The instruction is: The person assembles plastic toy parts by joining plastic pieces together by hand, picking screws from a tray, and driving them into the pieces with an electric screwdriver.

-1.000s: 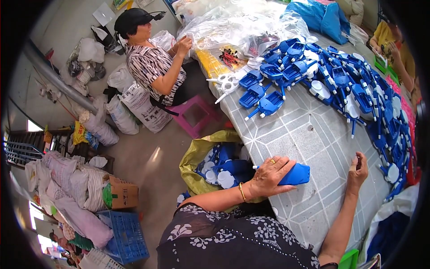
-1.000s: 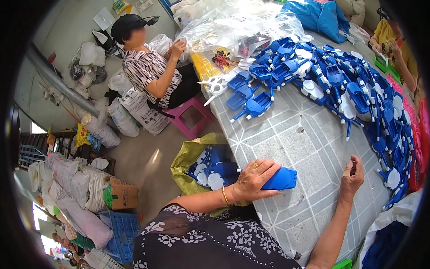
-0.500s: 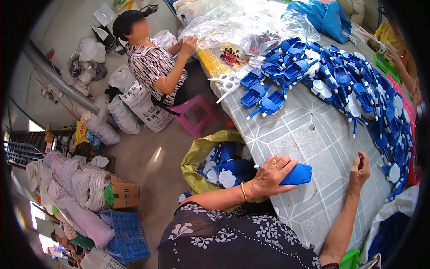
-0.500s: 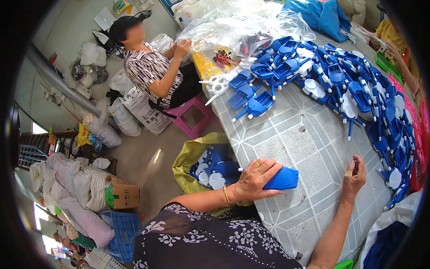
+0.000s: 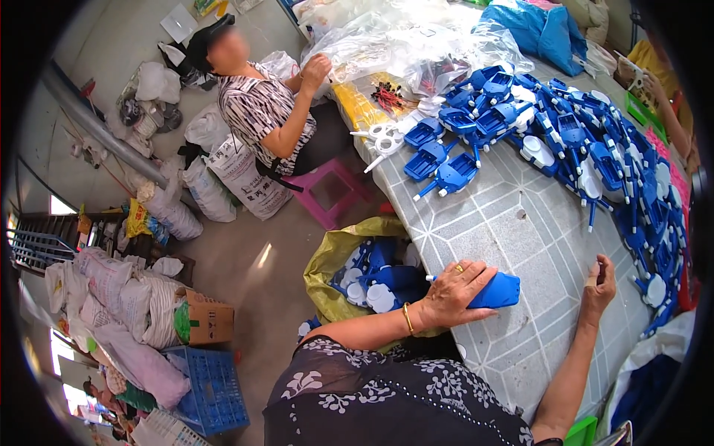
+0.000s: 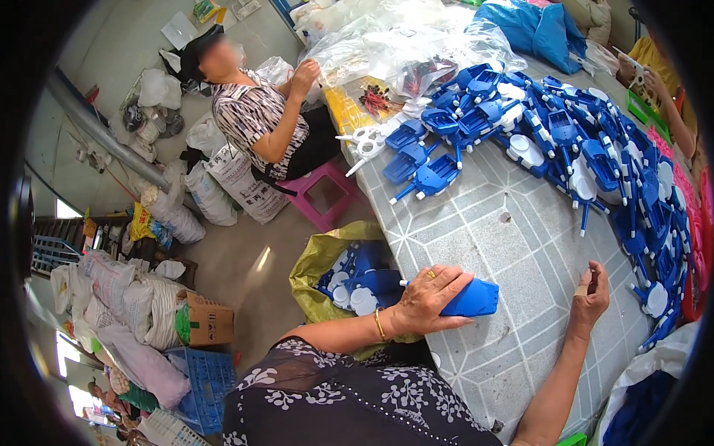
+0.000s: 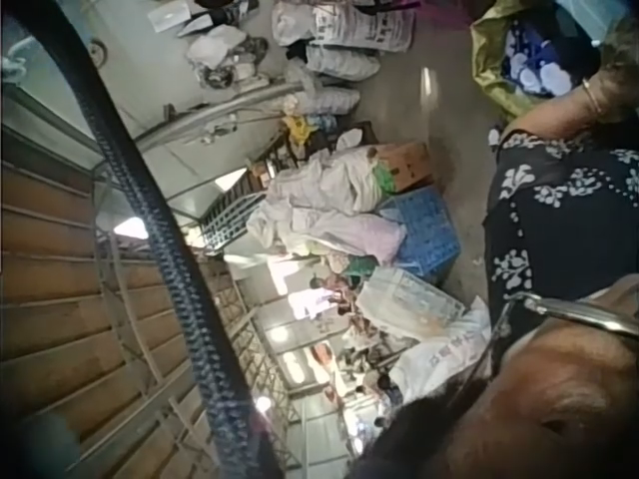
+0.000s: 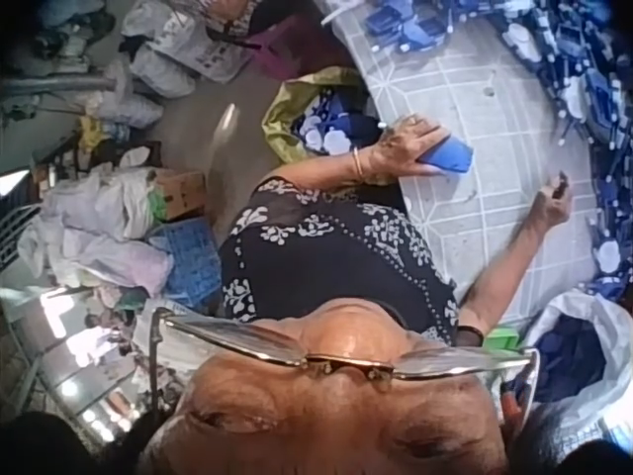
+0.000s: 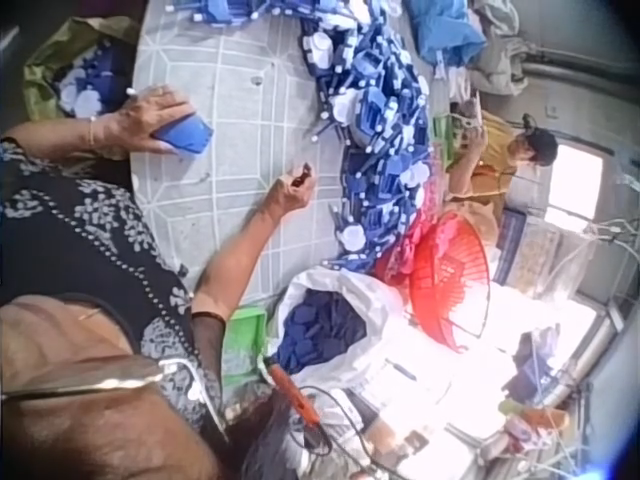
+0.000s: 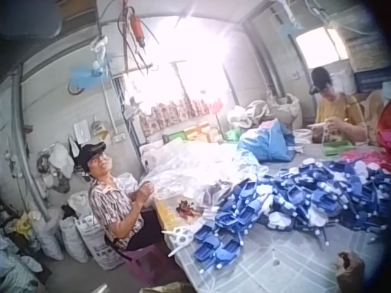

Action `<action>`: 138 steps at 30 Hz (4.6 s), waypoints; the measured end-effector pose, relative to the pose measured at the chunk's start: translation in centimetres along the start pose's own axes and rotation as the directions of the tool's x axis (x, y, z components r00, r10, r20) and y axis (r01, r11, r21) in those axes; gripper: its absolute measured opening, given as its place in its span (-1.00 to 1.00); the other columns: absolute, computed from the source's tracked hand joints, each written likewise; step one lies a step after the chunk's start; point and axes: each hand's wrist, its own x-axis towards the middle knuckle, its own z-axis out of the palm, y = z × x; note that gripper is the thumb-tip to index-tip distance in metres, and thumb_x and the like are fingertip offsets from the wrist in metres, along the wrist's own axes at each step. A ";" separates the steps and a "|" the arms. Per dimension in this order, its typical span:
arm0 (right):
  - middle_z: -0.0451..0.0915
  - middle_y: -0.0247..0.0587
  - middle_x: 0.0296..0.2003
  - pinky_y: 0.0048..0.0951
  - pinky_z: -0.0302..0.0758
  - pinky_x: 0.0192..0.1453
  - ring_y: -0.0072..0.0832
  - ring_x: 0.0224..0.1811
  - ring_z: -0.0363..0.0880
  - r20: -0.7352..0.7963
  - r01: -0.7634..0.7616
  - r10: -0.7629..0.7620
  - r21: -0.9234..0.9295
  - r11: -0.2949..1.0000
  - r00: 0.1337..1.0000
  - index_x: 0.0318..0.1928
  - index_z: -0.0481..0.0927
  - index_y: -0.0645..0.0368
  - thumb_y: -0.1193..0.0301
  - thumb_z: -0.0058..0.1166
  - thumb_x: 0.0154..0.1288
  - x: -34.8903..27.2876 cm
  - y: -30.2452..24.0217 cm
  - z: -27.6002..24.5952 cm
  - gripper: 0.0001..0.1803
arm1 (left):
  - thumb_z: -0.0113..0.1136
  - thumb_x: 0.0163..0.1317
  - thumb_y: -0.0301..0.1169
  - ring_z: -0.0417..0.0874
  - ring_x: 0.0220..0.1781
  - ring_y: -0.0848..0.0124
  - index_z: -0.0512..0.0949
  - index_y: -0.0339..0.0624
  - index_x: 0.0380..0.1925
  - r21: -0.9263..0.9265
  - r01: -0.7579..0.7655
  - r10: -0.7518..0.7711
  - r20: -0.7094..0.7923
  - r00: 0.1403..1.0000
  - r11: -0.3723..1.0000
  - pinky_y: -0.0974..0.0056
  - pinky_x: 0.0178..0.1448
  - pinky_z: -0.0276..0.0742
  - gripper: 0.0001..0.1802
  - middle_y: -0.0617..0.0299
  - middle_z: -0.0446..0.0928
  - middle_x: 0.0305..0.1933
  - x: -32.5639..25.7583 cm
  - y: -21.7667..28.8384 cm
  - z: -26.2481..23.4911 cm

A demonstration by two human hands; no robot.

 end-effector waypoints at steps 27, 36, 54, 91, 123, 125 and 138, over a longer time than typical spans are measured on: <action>0.78 -0.16 -0.20 -0.04 0.63 -0.06 -0.14 -0.19 0.78 0.101 -0.254 0.288 -0.257 0.932 0.952 0.11 0.67 0.02 0.04 0.19 0.44 1.6 -5.1 1.7 -0.59 | 0.70 -0.10 -0.04 0.56 0.22 -0.09 0.44 -0.30 0.39 0.044 0.036 -0.039 0.072 0.997 0.998 -0.11 0.28 0.47 0.07 -0.13 0.51 0.26 -0.1 -0.2 1.6; 0.77 0.05 -0.01 0.02 0.60 0.13 0.04 0.06 0.74 0.237 -0.200 0.304 -0.379 0.903 0.923 0.08 0.71 0.07 -0.13 0.08 0.43 9.4 -5.0 5.6 -0.44 | 0.72 -0.14 0.00 0.57 0.19 0.00 0.39 -0.18 0.45 0.013 0.032 -0.032 -0.010 0.999 0.999 -0.05 0.33 0.41 0.14 -0.04 0.53 0.23 0.6 -0.4 1.9; 0.50 -0.49 -0.58 -0.57 0.19 -0.62 -0.71 -0.68 0.31 0.248 -0.635 0.587 0.226 0.739 0.771 -0.13 0.72 0.19 0.12 0.04 0.62 -6.1 -3.9 -10.2 -0.62 | 0.18 0.53 0.09 0.71 -0.33 0.41 0.61 -0.25 0.14 -0.818 0.551 -0.429 0.443 0.787 0.165 0.36 -0.30 0.54 -0.42 0.09 0.71 -0.25 1.4 -2.0 -3.7; 0.42 -0.45 -0.48 -0.55 0.14 -0.60 -0.74 -0.67 0.15 0.722 -0.752 0.496 0.632 -0.189 0.482 0.07 0.50 0.19 0.17 -0.02 0.70 -18.7 -17.8 -14.5 -0.68 | 0.45 0.22 -0.37 0.40 0.57 -0.02 0.18 -0.29 0.60 -0.761 0.100 0.363 0.415 0.834 0.641 0.02 0.50 0.44 -0.02 -0.18 0.32 0.57 13.5 10.1 8.1; 0.63 0.24 0.25 -0.10 0.58 0.40 0.05 0.34 0.63 -0.373 -0.673 0.691 -0.705 0.222 0.619 0.26 0.58 0.25 0.38 0.24 0.23 -4.9 0.7 -33.9 -0.44 | 0.49 0.13 -0.11 0.49 0.27 -0.05 0.42 -0.32 0.38 -0.614 -0.406 0.723 0.448 0.526 0.676 -0.05 0.35 0.41 -0.13 -0.04 0.51 0.24 8.7 17.0 10.0; 0.71 0.21 0.15 -0.16 0.60 0.37 0.02 0.27 0.68 -0.345 -0.652 0.685 -0.716 0.250 0.641 0.12 0.74 0.24 0.41 0.21 0.20 -5.5 0.5 -35.0 -0.55 | 0.49 0.13 -0.12 0.49 0.27 -0.05 0.43 -0.32 0.37 -0.622 -0.409 0.729 0.437 0.528 0.668 -0.04 0.36 0.40 -0.14 -0.04 0.52 0.23 8.3 17.5 9.9; 0.65 -0.27 -0.04 -0.51 0.66 -0.15 -0.55 -0.13 0.66 0.075 -0.598 0.638 0.447 0.665 0.766 0.30 0.57 0.19 0.50 0.31 0.42 -15.4 -12.0 -22.2 -0.53 | 0.62 0.02 -0.13 0.58 0.27 -0.12 0.38 -0.35 0.43 -0.678 -0.307 0.658 0.347 0.668 0.668 -0.08 0.41 0.45 0.01 -0.15 0.59 0.26 7.5 16.6 11.5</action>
